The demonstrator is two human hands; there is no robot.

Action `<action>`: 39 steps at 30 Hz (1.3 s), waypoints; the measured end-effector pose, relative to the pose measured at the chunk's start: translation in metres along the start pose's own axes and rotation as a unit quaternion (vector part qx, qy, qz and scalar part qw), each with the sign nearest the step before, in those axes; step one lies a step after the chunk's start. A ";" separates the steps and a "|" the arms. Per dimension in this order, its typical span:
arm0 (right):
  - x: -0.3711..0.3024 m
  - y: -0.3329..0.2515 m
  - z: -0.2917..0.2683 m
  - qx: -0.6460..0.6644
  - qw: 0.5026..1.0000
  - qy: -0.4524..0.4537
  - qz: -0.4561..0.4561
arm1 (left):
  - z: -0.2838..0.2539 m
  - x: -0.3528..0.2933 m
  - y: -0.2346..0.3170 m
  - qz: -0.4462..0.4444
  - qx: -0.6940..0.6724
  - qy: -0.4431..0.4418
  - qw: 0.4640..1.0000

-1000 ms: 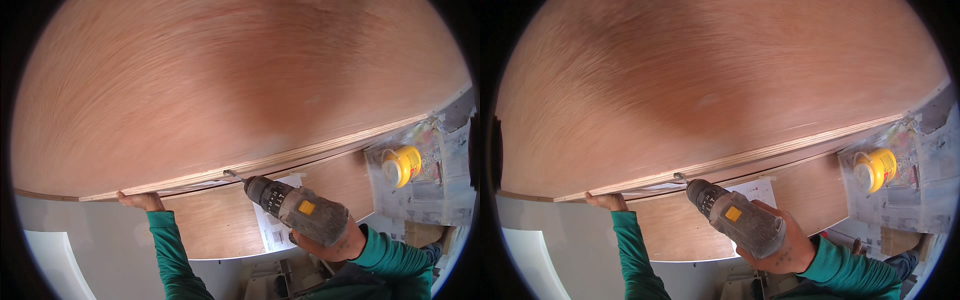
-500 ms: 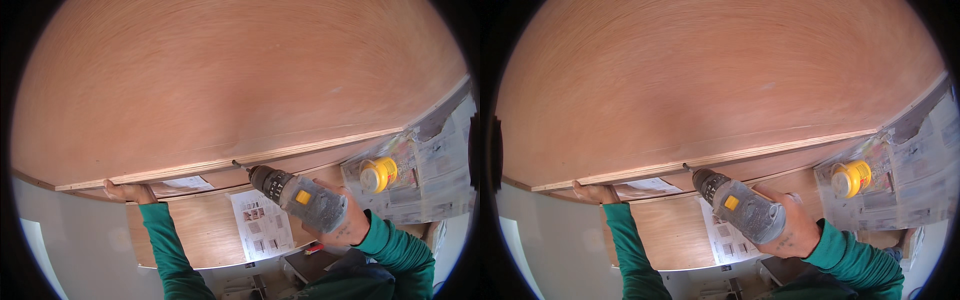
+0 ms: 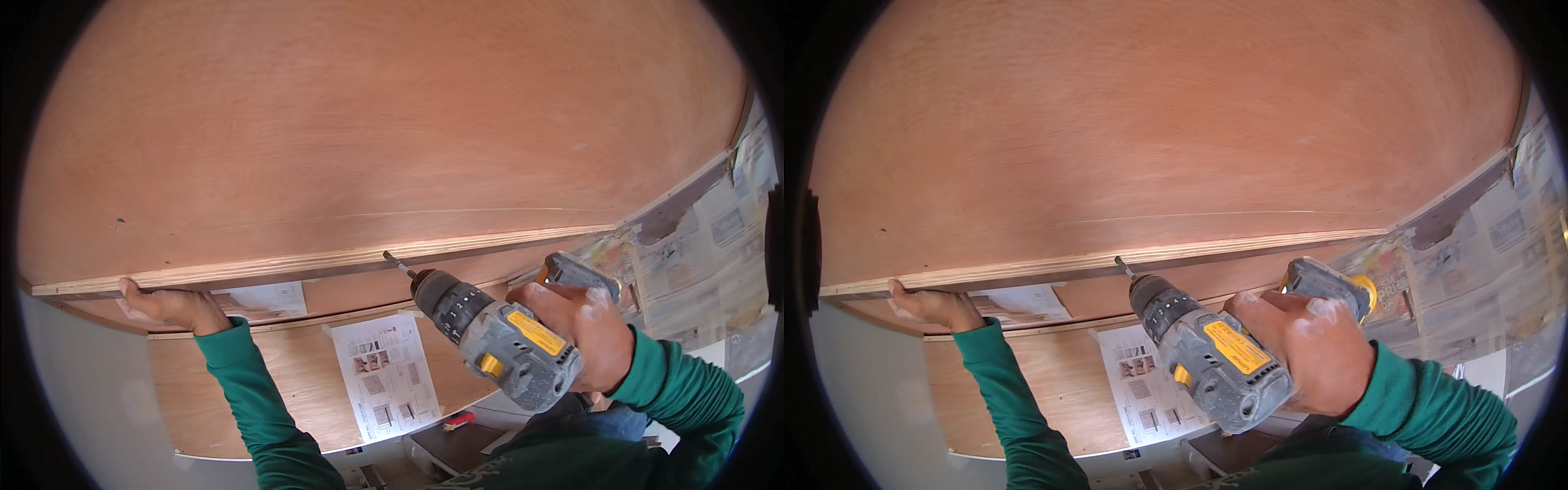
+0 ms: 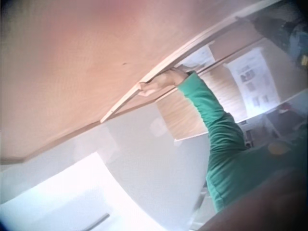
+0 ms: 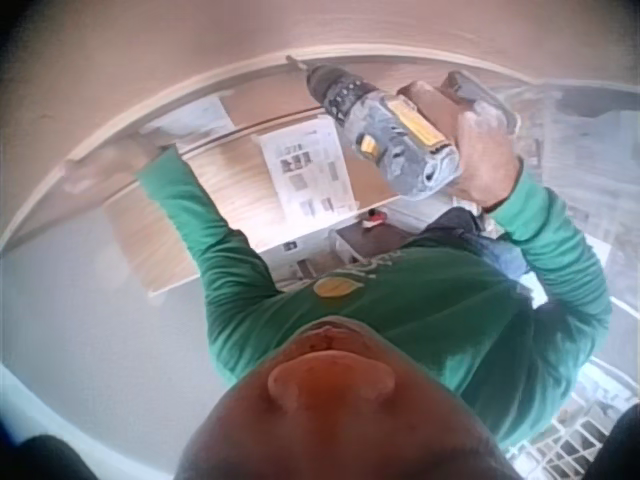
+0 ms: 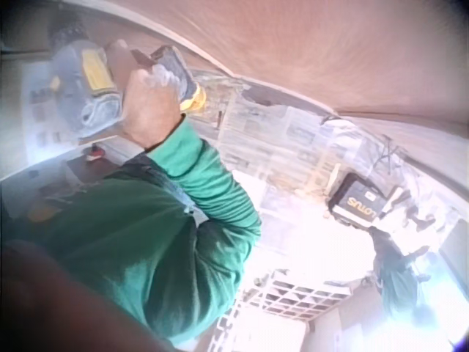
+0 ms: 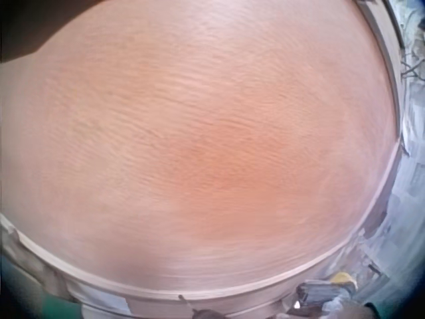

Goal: The person uses a cordless drill to fasten a wooden trim piece to a large wooden panel. They retrieve a drill from a toolbox, attach a bit, and continue securing the trim along the edge of the panel, referencing an instruction sheet taped to the surface.

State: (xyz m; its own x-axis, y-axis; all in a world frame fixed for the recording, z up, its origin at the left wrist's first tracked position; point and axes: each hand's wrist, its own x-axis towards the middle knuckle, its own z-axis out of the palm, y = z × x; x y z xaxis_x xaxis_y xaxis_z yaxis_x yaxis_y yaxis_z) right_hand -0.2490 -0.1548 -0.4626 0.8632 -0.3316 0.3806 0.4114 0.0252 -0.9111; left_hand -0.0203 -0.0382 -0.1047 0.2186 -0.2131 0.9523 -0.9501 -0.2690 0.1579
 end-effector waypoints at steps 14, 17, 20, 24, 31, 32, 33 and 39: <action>0.041 -0.002 -0.047 -0.041 0.994 -0.092 -0.036 | 0.005 -0.004 0.002 0.002 0.002 0.037 0.999; 0.045 0.000 -0.051 -0.057 0.992 -0.102 -0.041 | 0.003 -0.003 -0.003 -0.009 -0.026 0.029 0.999; 0.044 0.005 -0.047 -0.032 0.994 -0.093 -0.051 | -0.003 0.000 -0.002 -0.009 -0.019 0.022 1.000; 0.040 0.003 -0.046 -0.032 0.995 -0.068 -0.060 | -0.003 0.000 -0.002 -0.006 -0.017 0.020 1.000; 0.042 0.005 -0.054 -0.021 0.993 -0.101 -0.055 | -0.010 0.004 -0.012 -0.006 -0.014 0.017 1.000; 0.042 0.006 -0.054 0.008 0.994 -0.094 -0.050 | -0.008 0.004 -0.009 -0.006 -0.017 0.023 1.000; 0.041 0.008 -0.053 0.016 0.994 -0.096 -0.053 | -0.004 0.000 -0.005 -0.007 -0.017 0.028 0.999; 0.034 0.020 -0.049 -0.012 0.993 -0.097 -0.066 | -0.003 0.000 0.000 -0.002 -0.023 0.015 1.000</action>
State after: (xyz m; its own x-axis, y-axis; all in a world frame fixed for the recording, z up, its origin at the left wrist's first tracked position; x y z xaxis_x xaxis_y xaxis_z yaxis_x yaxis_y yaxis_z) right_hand -0.2256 -0.2122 -0.4761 0.8431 -0.1425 0.5185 0.5200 -0.0295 -0.8537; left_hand -0.0208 -0.0356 -0.1039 0.2160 -0.1830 0.9591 -0.9587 -0.2261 0.1727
